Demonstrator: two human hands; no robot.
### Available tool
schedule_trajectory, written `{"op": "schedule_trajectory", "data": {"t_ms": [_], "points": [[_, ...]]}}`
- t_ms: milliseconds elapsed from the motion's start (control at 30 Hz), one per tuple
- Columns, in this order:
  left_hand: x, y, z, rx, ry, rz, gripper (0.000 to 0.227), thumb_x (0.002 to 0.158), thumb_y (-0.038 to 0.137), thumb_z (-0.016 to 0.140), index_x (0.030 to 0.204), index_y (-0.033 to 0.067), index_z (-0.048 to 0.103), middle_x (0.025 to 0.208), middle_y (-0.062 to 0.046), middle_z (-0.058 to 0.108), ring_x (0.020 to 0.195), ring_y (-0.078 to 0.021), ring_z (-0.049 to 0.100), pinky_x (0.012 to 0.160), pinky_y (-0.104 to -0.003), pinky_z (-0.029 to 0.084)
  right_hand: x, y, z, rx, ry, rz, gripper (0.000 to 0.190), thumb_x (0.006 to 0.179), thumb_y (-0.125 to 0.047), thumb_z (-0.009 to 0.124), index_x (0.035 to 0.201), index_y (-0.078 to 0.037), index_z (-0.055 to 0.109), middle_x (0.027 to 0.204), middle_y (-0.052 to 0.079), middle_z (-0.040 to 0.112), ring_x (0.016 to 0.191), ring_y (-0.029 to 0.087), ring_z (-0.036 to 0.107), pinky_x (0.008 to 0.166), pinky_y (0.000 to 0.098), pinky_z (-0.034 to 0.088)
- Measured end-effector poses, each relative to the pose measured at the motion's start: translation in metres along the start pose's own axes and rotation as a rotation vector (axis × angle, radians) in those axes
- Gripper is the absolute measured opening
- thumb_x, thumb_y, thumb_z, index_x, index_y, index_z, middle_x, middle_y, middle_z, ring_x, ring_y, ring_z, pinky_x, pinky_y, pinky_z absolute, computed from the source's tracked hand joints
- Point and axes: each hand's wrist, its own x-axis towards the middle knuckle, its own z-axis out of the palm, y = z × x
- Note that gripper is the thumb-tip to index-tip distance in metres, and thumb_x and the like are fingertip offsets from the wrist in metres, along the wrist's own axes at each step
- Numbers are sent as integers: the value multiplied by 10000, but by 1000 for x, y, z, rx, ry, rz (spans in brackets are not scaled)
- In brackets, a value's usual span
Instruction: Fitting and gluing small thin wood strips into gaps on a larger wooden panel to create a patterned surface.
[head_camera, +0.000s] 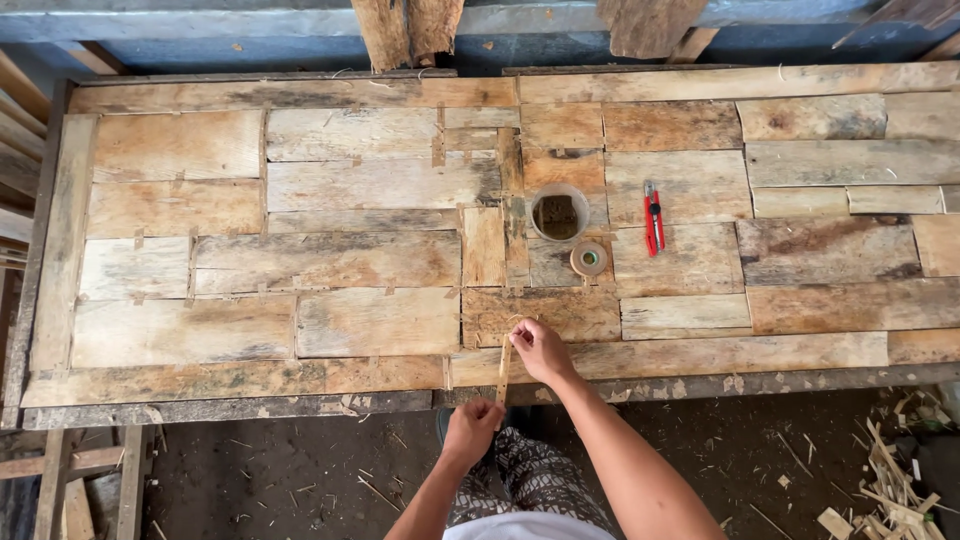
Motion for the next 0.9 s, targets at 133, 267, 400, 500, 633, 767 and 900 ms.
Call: {"op": "schedule_trajectory", "data": {"t_ms": [133,267,400,500,633,767,900], "points": [[-4,7,-2,98,-78,16,266,932,274,700,841,30,752,626,-8,642,576,-60,524,563,-282,450,2,-6,12,-44,-25,-12,122,930,-151,716,913,-41,666,825,79,718,724,211,672,693,376,542],[8,-14,0,76,-177,48,214,919,222,667,835,46,754,608,15,606,564,-64,507,555,-287,438,-3,-11,22,-166,71,-55,114,882,-124,758,870,-38,684,858,107,696,793,250,675,733,401,540],[10,-16,-1,76,-178,41,220,907,213,681,799,27,729,583,14,577,552,-66,488,550,-288,429,-8,-24,24,-227,99,14,106,872,-128,767,854,-59,688,934,112,666,824,266,675,758,408,545],[9,-12,-2,93,-169,21,279,926,246,695,781,8,700,576,8,552,547,-75,460,540,-302,413,-8,-24,26,-248,123,-6,100,860,-124,771,867,-69,688,942,107,676,854,265,676,772,410,549],[15,-17,-3,63,-188,23,204,910,212,662,829,50,753,587,24,589,556,-63,480,552,-289,432,-9,-23,29,-241,164,-30,105,856,-119,776,861,-64,687,929,105,686,865,273,680,782,409,552],[15,-13,-8,114,-189,-4,212,917,219,664,854,41,762,601,5,603,553,-69,492,556,-291,442,-7,-15,40,-265,174,-32,107,850,-104,761,847,-68,660,927,91,684,827,258,681,724,395,576],[12,-5,-11,116,-196,-50,189,908,206,672,877,46,768,617,4,621,557,-76,492,565,-297,444,-7,-52,28,-143,86,282,239,928,-120,693,989,-86,464,886,74,616,723,208,643,590,380,604]]}}
